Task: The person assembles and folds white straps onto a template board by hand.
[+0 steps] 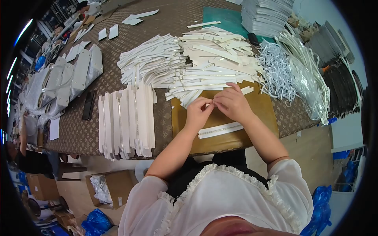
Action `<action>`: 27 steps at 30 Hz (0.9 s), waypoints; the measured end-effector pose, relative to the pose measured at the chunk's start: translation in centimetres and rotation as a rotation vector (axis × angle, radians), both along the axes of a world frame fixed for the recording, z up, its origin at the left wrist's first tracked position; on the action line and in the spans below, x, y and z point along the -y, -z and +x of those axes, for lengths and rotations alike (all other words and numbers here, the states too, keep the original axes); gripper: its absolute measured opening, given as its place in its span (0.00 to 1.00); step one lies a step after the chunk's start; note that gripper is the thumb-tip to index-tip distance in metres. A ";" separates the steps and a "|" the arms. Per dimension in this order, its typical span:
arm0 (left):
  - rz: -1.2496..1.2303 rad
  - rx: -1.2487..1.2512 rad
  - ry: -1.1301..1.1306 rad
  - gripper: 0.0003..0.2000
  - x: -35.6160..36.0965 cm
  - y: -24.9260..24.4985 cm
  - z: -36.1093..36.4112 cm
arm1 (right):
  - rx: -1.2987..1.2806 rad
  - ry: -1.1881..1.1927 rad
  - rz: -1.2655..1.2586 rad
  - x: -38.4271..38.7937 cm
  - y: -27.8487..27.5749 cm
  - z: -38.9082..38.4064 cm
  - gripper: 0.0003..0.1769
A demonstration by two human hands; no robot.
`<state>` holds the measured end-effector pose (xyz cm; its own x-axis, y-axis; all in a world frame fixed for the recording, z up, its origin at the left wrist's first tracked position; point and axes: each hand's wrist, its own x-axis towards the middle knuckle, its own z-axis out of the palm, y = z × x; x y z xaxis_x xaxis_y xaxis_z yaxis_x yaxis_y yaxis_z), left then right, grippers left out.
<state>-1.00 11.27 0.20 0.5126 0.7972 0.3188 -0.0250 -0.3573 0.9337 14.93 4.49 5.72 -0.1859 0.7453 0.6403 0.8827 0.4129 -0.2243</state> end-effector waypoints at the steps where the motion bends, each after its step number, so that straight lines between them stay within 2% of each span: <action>1: 0.037 0.018 -0.009 0.05 0.1 -0.2 -0.2 | 0.050 -0.021 0.015 -0.2 -0.3 0.0 0.09; 7: 0.159 0.121 -0.035 0.04 0.1 -0.6 -0.2 | 0.256 -0.057 0.046 -0.5 -1.0 -0.4 0.10; 12: 0.140 0.103 -0.055 0.03 0.1 -0.4 -0.3 | 0.249 -0.032 0.074 -0.4 -0.1 -0.8 0.11; 16: 0.065 0.104 -0.028 0.03 0.1 -0.3 -0.2 | 0.145 0.024 0.146 -0.4 0.4 -1.2 0.05; 19: 0.025 0.122 -0.016 0.03 -0.3 0.7 0.0 | -0.628 0.106 -0.328 0.1 0.5 -0.7 0.03; 20: -0.087 0.139 -0.027 0.04 -0.4 1.2 0.2 | -0.627 0.106 -0.328 0.2 0.3 0.3 0.03; 22: -0.311 0.173 -0.050 0.04 -0.7 2.0 0.4 | -1.337 0.059 -0.446 -0.2 -0.3 3.9 0.03; 24: -0.334 0.200 -0.044 0.05 -1.0 2.0 0.3 | -1.503 0.064 -0.255 0.4 -2.0 7.4 0.07; 27: -0.383 0.254 -0.028 0.07 -1.3 2.3 0.1 | -1.360 0.206 -0.046 1.8 -2.7 16.1 0.10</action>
